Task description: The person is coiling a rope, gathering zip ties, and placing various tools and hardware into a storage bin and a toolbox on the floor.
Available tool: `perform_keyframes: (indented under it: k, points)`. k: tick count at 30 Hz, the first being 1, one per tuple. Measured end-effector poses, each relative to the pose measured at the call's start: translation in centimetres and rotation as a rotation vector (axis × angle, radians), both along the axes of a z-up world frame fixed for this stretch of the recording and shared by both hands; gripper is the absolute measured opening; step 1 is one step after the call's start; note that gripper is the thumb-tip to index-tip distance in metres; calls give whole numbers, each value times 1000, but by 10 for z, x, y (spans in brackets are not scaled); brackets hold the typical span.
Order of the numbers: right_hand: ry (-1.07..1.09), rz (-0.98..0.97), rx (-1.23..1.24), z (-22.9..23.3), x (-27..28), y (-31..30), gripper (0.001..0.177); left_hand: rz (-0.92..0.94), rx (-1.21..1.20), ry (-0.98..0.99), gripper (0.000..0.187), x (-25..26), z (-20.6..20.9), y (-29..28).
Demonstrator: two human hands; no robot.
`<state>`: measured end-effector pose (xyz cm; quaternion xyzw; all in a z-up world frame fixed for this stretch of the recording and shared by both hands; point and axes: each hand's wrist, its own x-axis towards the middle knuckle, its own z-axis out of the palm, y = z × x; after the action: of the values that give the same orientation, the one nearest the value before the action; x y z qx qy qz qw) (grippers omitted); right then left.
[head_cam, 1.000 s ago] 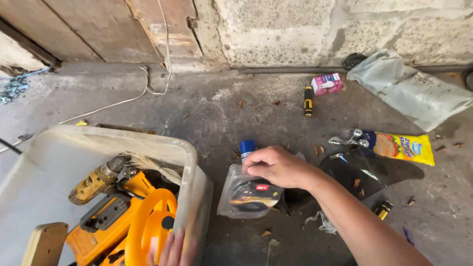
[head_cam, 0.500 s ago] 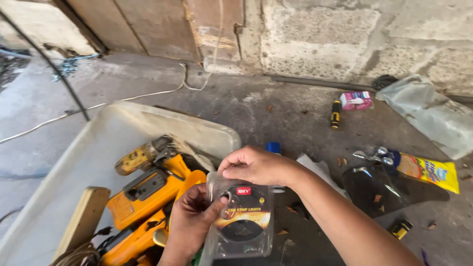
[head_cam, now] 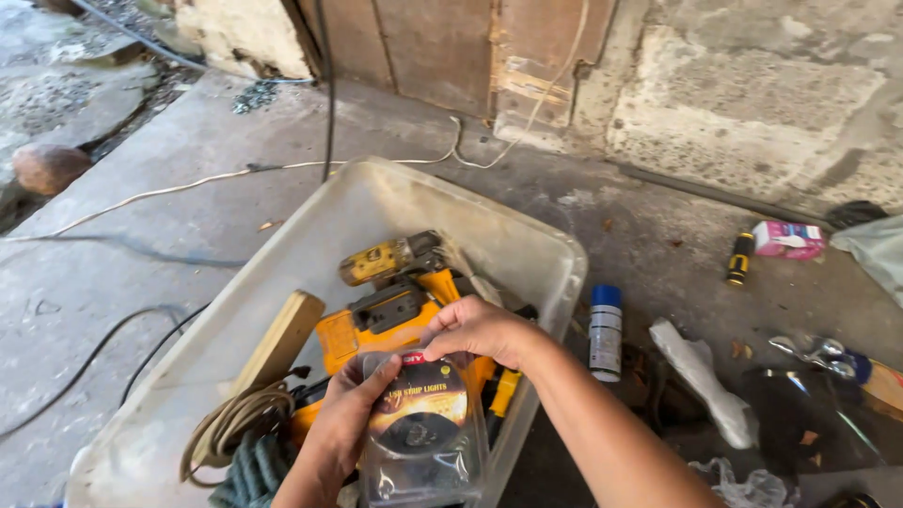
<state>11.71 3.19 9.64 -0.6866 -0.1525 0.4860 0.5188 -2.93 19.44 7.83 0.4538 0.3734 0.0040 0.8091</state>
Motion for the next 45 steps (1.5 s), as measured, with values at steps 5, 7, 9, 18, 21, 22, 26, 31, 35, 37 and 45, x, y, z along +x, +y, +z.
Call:
perform_keyframes:
  k: [5,7,9,18,21,22,26,31,35,37,45]
  points:
    - [128,-118,75,-27,-25,36,35,9,-45,41,27,-13,-10,38]
    - [138,-193,141,-28,-33,45,43,7,12,-22,31,-16,-31,56]
    - [120,-243,119,-27,-38,53,42,1,31,-100,29,-20,-36,69]
    - [93,-379,278,-59,-67,78,56,48,177,-268,27,-30,-32,77]
    - [27,-419,322,-67,-74,82,57,50,230,-276,31,-33,-44,82]
    - [16,-427,327,-68,-75,82,59,37,209,-276,36,-34,-52,85]
    - [-24,-418,320,-88,-74,83,57,17,156,-233,47,-41,-33,81]
    - [-11,-460,346,-68,-85,90,55,52,185,-210,27,-42,-44,86]
    - [-99,-501,353,-55,-85,86,70,92,143,-233,30,-42,-37,80]
    - [-198,-419,276,-53,-84,82,63,105,109,-258,31,-41,-38,76]
    - [-274,-478,262,-71,-89,63,68,99,65,-205,30,-44,-59,61]
